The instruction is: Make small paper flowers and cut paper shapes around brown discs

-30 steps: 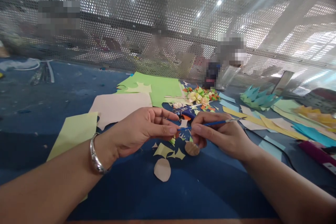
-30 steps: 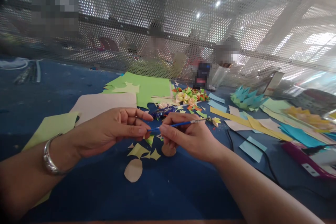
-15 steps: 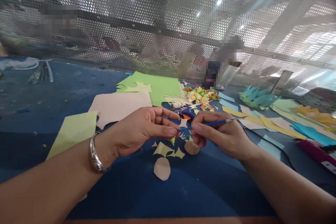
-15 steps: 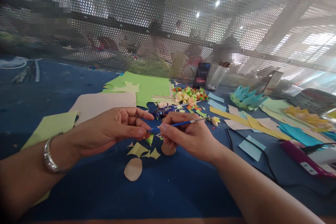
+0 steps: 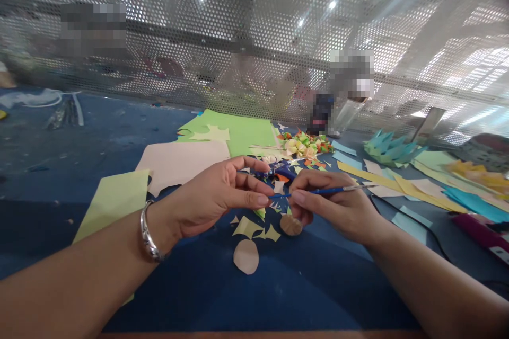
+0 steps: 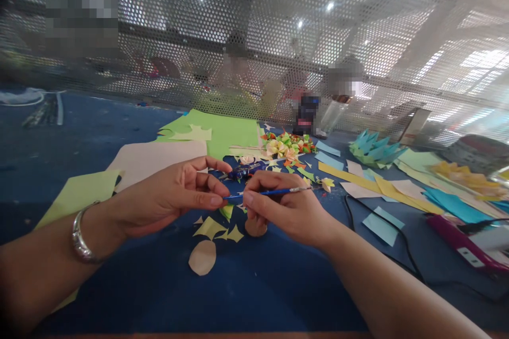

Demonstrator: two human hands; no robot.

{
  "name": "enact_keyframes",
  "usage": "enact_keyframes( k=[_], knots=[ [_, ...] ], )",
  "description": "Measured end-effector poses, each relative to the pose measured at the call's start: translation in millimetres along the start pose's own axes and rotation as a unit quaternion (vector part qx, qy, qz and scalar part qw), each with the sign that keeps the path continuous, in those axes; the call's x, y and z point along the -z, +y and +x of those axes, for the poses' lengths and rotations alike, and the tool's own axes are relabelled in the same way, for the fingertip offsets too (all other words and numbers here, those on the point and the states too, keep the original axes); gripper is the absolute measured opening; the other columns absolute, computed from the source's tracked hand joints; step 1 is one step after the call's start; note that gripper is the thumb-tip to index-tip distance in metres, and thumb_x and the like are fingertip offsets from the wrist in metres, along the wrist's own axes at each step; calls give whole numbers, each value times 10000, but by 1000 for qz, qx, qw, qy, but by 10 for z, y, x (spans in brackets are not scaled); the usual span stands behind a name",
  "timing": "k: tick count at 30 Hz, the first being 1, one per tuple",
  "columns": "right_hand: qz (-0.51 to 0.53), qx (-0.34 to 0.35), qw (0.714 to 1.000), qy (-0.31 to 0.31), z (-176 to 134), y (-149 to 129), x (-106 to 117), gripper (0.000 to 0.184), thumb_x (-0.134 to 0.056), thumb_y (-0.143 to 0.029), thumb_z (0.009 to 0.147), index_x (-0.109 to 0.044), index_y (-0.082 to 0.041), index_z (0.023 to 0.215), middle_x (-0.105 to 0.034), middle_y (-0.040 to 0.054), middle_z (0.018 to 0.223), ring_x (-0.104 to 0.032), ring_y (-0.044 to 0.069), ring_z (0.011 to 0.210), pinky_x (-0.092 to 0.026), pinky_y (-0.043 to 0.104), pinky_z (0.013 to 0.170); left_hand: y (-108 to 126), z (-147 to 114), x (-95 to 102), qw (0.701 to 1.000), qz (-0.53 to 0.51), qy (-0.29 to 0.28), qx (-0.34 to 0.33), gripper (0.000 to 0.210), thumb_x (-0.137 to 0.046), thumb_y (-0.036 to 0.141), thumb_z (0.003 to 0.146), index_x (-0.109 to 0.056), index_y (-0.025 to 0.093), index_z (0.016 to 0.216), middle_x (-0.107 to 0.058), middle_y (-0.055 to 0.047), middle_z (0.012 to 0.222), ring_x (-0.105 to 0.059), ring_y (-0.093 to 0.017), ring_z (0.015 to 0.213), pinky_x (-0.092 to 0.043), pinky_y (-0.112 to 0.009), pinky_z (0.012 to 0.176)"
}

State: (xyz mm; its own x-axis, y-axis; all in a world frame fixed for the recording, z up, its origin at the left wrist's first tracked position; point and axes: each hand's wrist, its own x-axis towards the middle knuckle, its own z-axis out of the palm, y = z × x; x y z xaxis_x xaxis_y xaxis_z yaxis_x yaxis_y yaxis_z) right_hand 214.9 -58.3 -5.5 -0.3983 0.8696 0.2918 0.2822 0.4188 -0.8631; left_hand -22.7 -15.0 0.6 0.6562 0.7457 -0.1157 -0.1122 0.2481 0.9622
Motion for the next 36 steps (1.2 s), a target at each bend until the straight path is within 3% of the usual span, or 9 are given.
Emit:
enact_keyframes(
  k=[12,18,26,36],
  knots=[
    [1,22,999,34,1,-54,-8,248,-652,-291,979,-696,-163,771,-666,4,690,-635,77,526,-541,164,508,-57,40,30,997,39,-16,-67,432,-858,149,798,-650,191,1173,-750,-9,987,-691,-105,937,-539,-218,854],
    [7,14,999,42,6,-45,-24,287,-657,-317,977,-690,-165,736,-662,9,677,-627,79,527,-541,162,506,-89,49,28,992,71,-17,-103,365,-854,183,812,-679,204,1131,-744,7,950,-679,-91,902,-543,-210,839],
    [20,-2,999,33,16,-13,-37,303,-657,-360,980,-684,-168,746,-662,10,674,-626,83,534,-543,165,512,-104,53,32,991,71,-11,-111,344,-850,198,814,-690,205,1118,-731,11,910,-663,-87,856,-534,-220,823],
    [27,-5,996,83,-1,23,14,308,-667,-363,982,-698,-186,731,-675,8,653,-626,101,521,-520,192,480,-83,79,86,990,64,15,-123,377,-871,187,787,-696,202,1120,-718,15,919,-656,-91,874,-535,-223,844]
  ],
)
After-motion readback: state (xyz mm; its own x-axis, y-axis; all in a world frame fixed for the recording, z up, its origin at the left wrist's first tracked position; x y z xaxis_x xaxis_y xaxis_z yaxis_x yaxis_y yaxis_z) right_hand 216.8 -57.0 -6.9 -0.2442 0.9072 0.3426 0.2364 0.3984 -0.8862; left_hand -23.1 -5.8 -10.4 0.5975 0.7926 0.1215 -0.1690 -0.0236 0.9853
